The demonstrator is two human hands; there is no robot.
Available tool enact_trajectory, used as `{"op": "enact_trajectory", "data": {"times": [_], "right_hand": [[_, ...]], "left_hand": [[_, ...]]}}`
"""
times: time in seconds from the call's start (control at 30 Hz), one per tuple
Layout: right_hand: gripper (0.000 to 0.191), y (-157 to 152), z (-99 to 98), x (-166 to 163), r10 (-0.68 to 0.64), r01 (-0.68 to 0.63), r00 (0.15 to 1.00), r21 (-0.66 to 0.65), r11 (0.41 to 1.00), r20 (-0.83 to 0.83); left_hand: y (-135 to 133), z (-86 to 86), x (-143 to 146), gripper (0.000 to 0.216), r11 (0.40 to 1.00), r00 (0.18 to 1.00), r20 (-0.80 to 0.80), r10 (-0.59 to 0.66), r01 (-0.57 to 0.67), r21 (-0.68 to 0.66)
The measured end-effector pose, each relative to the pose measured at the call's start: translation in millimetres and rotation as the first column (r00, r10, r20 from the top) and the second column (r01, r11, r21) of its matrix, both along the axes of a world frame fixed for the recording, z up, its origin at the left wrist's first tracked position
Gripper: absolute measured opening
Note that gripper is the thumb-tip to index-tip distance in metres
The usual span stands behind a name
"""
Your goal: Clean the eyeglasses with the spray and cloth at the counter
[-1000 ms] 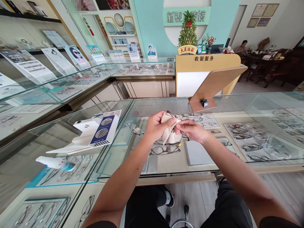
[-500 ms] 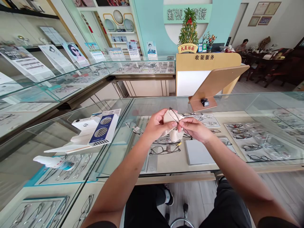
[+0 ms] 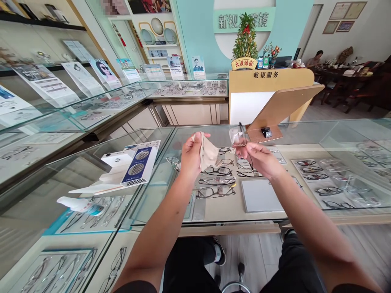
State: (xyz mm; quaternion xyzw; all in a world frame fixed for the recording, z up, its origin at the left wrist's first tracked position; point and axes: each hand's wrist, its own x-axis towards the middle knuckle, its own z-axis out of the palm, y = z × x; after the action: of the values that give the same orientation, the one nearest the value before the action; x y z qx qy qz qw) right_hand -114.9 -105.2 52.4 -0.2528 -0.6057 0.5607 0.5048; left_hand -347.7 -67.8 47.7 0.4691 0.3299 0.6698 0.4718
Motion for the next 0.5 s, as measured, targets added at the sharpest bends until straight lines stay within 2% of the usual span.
{"op": "enact_trajectory", "data": {"times": [0.1,0.27,0.3,0.4,0.5], "right_hand": [[0.043,2.4,3.4,7.3,-0.028,0.028,0.999,0.014,1.0,-0.022],[0.043,2.8,0.8,10.7,-0.016,0.015,0.996,0.017,1.0,0.087],[0.043,2.2,0.7,10.4,-0.006,0.002,0.993,0.029,1.0,0.119],[0.043,-0.1,2.6,9.0,0.033,-0.047,0.979,0.064,0.997,0.203],[0.045,-1.7,5.6,7.6,0.077,-0.1,0.965,0.081,0.992,0.25]], "left_hand": [[-3.7,1.1,-0.1,0.054,0.998,0.994,-0.093,0.05,-0.046,0.045],[-18.2,-5.0,7.1,0.043,0.965,0.918,-0.367,0.152,-0.058,0.256],[-19.9,-6.6,7.7,0.048,0.951,0.905,-0.39,0.17,-0.047,0.306],[-20.6,-10.7,7.4,0.081,0.899,0.856,-0.461,0.235,-0.011,0.437],[-18.0,-13.0,6.7,0.084,0.836,0.76,-0.542,0.359,-0.003,0.549]]}}
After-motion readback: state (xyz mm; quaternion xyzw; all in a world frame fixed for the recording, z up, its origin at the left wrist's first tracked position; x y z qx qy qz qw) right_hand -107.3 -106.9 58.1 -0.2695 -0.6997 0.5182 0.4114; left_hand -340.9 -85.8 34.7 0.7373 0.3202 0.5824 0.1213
